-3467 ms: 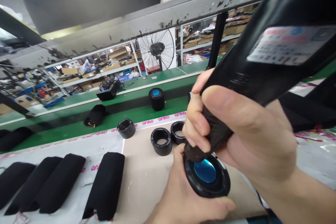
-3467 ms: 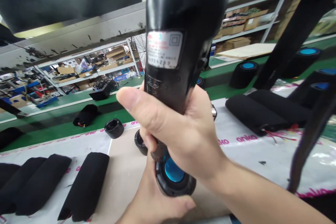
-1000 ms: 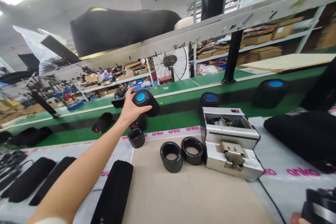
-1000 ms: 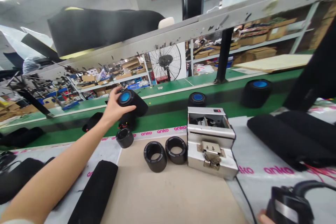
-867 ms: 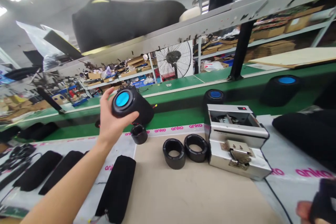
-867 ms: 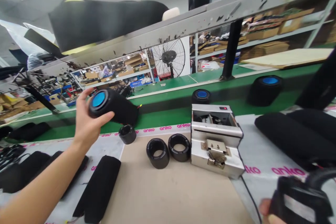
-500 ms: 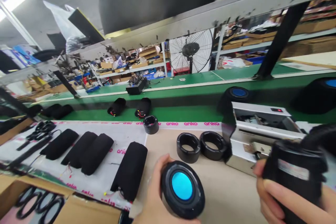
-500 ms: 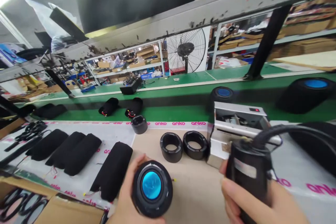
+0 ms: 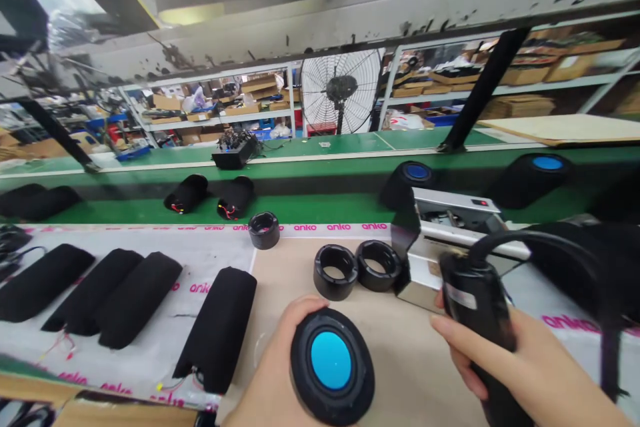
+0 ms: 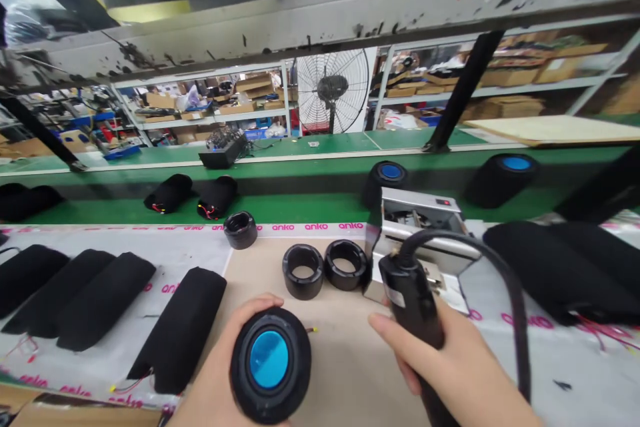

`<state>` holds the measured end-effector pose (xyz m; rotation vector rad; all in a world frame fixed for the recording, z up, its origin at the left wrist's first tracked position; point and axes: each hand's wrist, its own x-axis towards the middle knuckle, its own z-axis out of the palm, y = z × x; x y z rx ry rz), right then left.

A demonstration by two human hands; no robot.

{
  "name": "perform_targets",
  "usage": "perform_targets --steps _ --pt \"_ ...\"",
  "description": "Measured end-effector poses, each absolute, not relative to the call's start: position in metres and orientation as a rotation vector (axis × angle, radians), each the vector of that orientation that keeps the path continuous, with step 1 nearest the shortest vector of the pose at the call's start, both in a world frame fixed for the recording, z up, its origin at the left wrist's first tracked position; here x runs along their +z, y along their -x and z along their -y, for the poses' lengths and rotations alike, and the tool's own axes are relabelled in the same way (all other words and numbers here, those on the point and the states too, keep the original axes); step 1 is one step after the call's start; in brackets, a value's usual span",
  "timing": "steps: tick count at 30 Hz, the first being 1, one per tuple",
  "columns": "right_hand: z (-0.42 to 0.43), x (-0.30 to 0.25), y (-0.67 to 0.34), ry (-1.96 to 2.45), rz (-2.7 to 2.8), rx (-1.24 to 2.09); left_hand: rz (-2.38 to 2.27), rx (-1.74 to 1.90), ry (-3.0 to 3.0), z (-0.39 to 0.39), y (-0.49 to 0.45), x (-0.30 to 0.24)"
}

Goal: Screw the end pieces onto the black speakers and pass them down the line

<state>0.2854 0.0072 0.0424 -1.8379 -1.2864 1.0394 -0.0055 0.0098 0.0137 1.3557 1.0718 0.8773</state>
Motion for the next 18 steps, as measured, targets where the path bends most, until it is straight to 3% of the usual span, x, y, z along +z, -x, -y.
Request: perform_targets --steps 10,18 --pt "-0.026 0.062 -0.274 1.869 1.196 0.855 -1.025 1.265 -1.704 -0.020 0.021 -0.066" --pt "-0.048 0.061 -0.259 1.807 1.246 0.912 -0.939 1.366 -1.587 -0.022 0.004 -0.074"
